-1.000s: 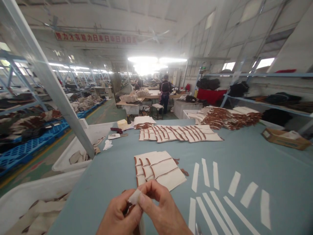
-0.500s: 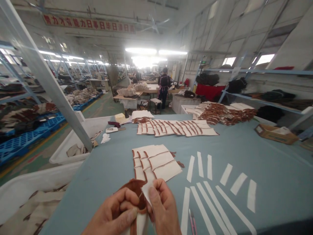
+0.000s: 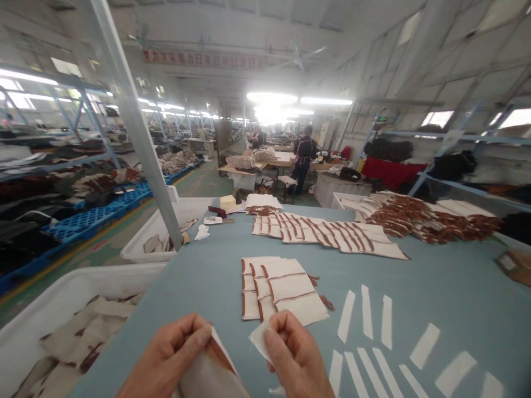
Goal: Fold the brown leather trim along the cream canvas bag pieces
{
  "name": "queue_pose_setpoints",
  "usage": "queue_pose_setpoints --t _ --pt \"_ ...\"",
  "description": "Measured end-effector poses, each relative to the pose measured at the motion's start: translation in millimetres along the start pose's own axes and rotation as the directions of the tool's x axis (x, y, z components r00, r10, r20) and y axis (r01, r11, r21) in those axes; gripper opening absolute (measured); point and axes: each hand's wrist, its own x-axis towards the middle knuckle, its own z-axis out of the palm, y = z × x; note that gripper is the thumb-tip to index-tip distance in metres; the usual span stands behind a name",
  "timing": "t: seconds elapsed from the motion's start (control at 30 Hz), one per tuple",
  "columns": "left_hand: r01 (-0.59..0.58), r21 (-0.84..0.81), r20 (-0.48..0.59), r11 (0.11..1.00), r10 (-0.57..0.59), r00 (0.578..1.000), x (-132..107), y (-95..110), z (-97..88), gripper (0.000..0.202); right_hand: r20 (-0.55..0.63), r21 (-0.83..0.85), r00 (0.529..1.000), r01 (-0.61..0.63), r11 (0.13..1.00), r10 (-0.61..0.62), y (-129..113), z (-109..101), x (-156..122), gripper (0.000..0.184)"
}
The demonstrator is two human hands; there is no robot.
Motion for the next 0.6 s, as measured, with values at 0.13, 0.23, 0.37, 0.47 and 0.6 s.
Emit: queue_pose_setpoints --t 0.13,0.23,0.37,0.47,0.6 --pt "-0.197 0.018 -0.039 0.98 0.197 0.98 11.8 25.1 12.4 0.062 0.093 -0.201 0.99 0.121 0.972 -0.104 -51.1 -8.7 1.6 0.06" --pt "-0.264 -0.014 -0.027 0.964 0.263 0.964 15.9 36.7 23.7 0.062 0.171 -0.347 0.97 0.224 0.911 -0.174 -65.3 -1.8 -1.4 0.041" --pt "-0.2 -0.155 0.073 0.968 0.213 0.974 18.4 43.8 31.6 0.065 0.173 -0.532 0.952 0.306 0.79 -0.252 -59.9 4.4 3.6 0.026" --pt "-0.132 -0.23 0.124 0.964 0.164 0.979 20.6 43.4 36.3 0.065 0.155 -0.586 0.941 0.333 0.739 -0.301 -54.1 2.0 10.1 0.029" --pt "-0.096 -0.221 0.138 0.971 0.128 0.982 21.9 40.4 43.3 0.064 0.135 -0.597 0.973 0.229 0.768 -0.186 -55.8 -0.7 9.6 0.028"
